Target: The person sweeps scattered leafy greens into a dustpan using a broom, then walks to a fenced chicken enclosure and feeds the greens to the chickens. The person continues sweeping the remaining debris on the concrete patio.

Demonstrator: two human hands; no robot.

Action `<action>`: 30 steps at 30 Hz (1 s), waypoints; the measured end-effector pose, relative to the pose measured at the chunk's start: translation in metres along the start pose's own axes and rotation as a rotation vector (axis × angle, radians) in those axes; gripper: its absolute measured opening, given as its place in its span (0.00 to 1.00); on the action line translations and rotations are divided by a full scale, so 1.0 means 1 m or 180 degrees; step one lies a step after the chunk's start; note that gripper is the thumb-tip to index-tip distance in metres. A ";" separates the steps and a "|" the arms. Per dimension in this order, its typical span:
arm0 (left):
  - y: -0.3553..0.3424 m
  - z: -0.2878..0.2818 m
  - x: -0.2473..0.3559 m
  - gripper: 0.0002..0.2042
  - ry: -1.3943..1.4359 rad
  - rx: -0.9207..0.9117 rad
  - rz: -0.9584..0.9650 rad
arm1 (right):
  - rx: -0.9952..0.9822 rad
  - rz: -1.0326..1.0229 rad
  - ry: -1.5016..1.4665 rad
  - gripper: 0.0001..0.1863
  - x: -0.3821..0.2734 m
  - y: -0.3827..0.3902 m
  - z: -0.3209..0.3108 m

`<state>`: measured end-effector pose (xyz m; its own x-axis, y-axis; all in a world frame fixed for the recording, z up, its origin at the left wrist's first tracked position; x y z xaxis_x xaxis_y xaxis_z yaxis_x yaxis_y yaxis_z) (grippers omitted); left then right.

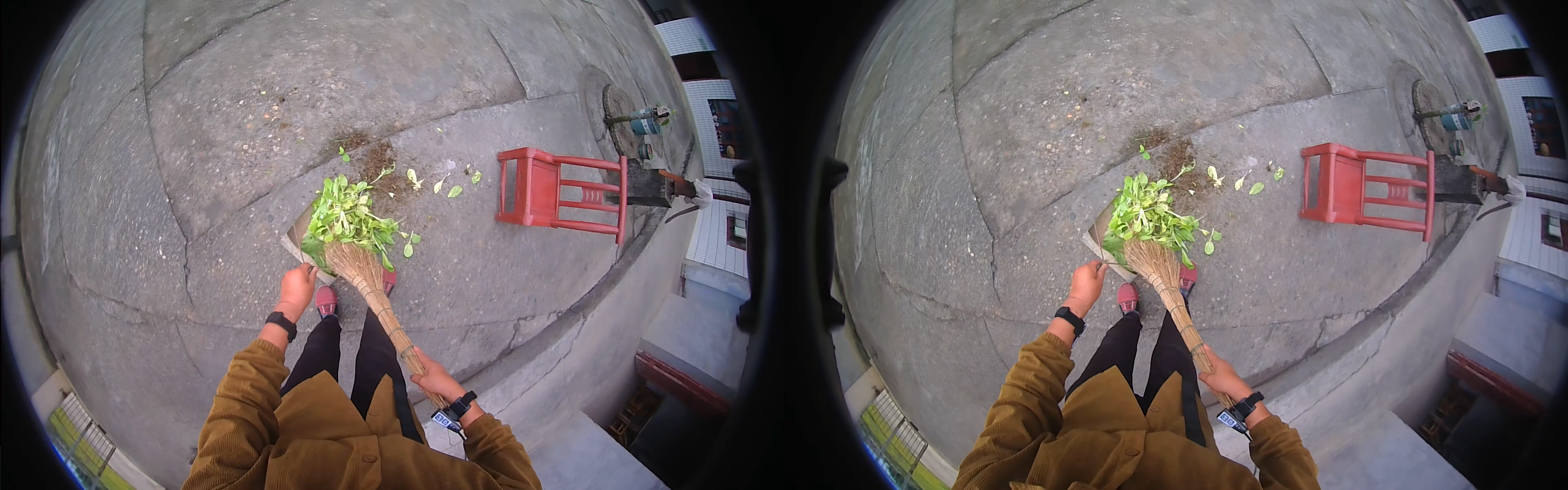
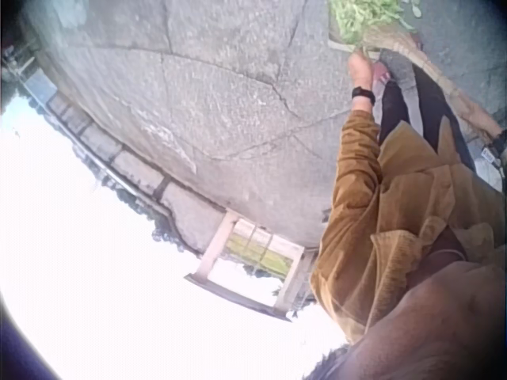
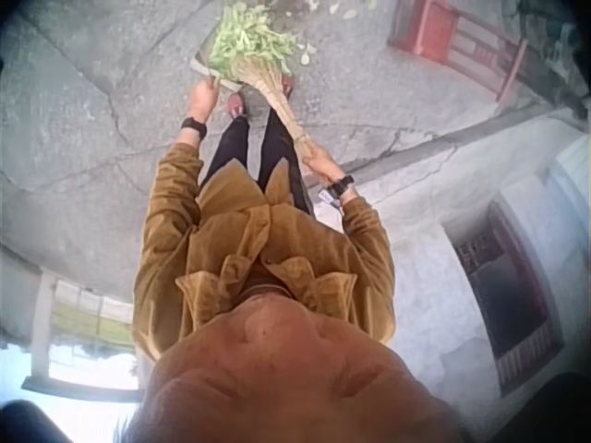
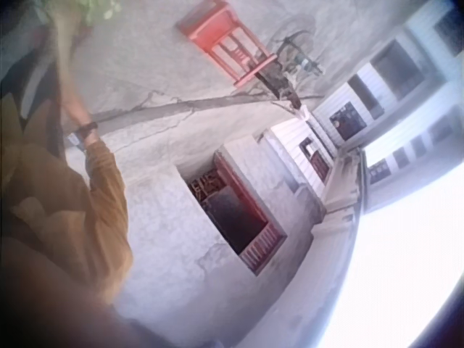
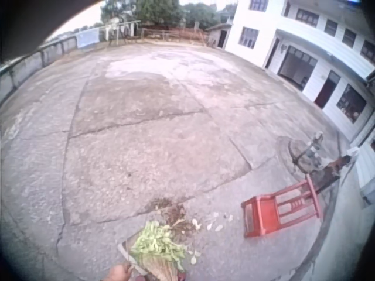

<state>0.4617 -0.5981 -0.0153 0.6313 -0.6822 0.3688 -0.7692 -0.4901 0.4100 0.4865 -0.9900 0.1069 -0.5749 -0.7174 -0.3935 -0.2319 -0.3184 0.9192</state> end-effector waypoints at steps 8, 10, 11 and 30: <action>0.001 0.002 0.000 0.13 -0.0130 -0.0170 -0.0119 | 0.0775 -0.0197 -0.0476 0.47 -0.064 -0.037 -0.031; 0.001 0.002 -0.001 0.13 -0.0152 -0.0154 -0.0116 | 0.0762 -0.0237 -0.0421 0.47 -0.072 -0.079 -0.027; 0.001 0.001 -0.001 0.13 -0.0133 -0.0150 -0.0096 | 0.0718 -0.0194 -0.0351 0.47 -0.073 -0.097 -0.022; 0.018 -0.023 -0.040 0.12 0.0170 0.0011 0.0032 | 0.0386 0.0306 -0.1830 0.50 0.016 0.001 0.016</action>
<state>0.4249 -0.5675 -0.0031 0.6279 -0.6572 0.4170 -0.7758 -0.4854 0.4032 0.4647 -0.9921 0.1017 -0.9227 -0.2779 -0.2672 -0.2261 -0.1713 0.9589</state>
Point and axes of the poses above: each hand's wrist, its own y-axis away from the middle knuckle, its own z-axis out of the palm, x = y × z, the point moved 1 cm from there along -y, towards the middle knuckle, and after that the axes turned 14 degrees about -y, right-handed, at the moved point
